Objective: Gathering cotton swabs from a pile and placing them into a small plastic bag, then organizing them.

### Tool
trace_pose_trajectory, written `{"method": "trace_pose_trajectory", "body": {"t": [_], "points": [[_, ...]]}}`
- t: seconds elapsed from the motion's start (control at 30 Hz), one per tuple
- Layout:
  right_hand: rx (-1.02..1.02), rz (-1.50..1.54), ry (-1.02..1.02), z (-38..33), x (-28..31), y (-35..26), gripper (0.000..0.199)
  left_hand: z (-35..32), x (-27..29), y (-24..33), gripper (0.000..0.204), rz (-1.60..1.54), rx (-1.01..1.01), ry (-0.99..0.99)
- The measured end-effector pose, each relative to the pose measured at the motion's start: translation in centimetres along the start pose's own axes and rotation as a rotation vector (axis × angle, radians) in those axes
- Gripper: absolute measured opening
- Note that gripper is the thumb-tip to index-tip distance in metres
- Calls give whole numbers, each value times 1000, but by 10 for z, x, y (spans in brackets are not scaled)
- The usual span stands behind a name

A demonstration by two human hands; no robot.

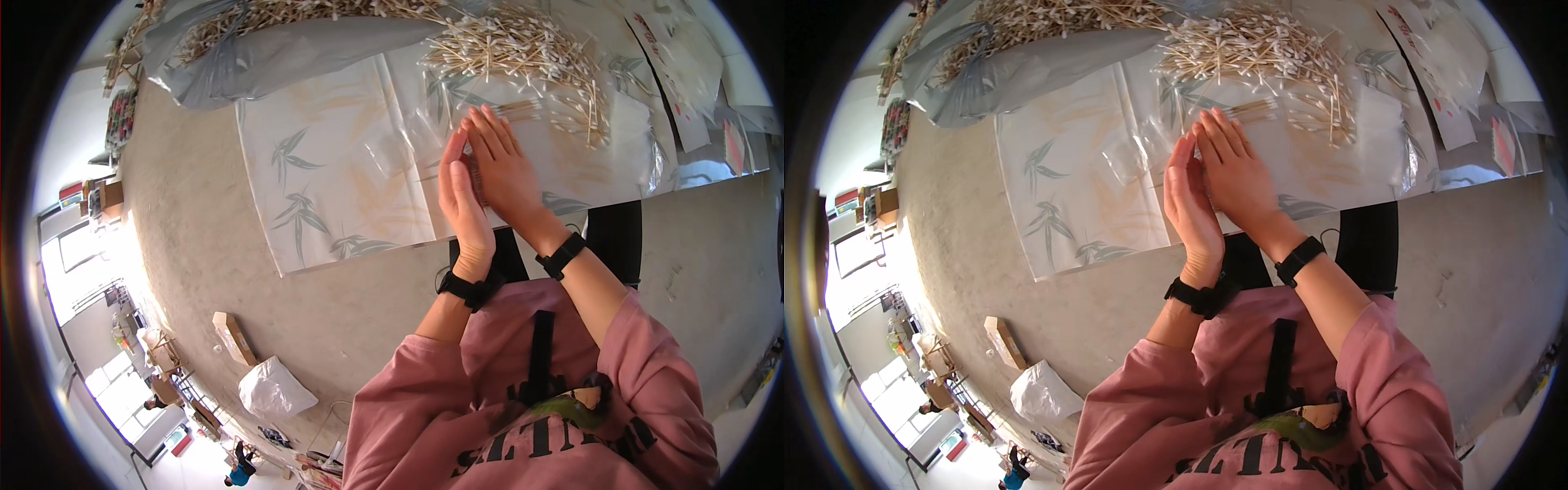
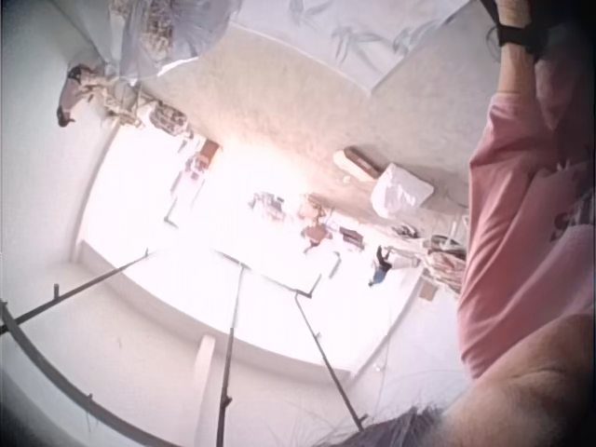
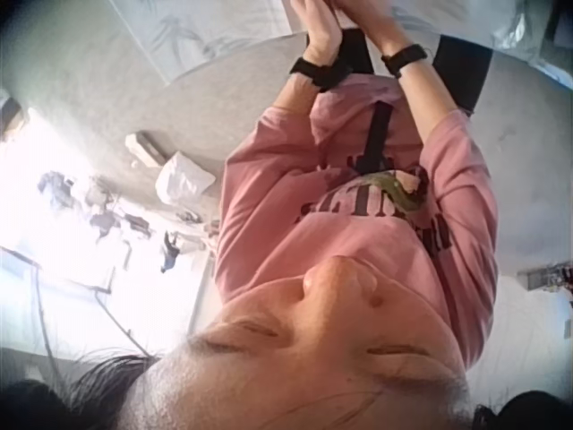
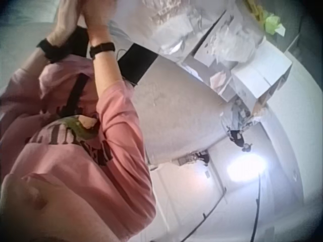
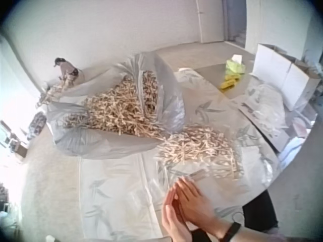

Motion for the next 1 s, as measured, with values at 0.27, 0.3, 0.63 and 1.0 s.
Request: {"method": "trace_pose_trajectory", "body": {"t": [0.27, 0.3, 0.63, 1.0], "points": [[6, -94, -46, -2, -2, 4, 55, 52, 15, 60, 86, 1347, -448, -475], [5, -104, -46, -1, -3, 5, 55, 62, 16, 58, 98, 1392, -438, -530], [3, -81, -38, -2, -3, 2, 54, 82, 10, 54, 82, 1379, -525, -814], [10, -39, -36, -3, -3, 5, 51, 6, 28, 63, 77, 1319, -508, -771]]}}
Point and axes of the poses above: each hand's wrist, its own z-axis towards the middle knuckle, its own x-axis out of the back of the hand, y = z × x, the point moved 9 cm from there along z, towards the middle knuckle, and after that the axes turned 10 degrees about -x, right-handed, at the moved point
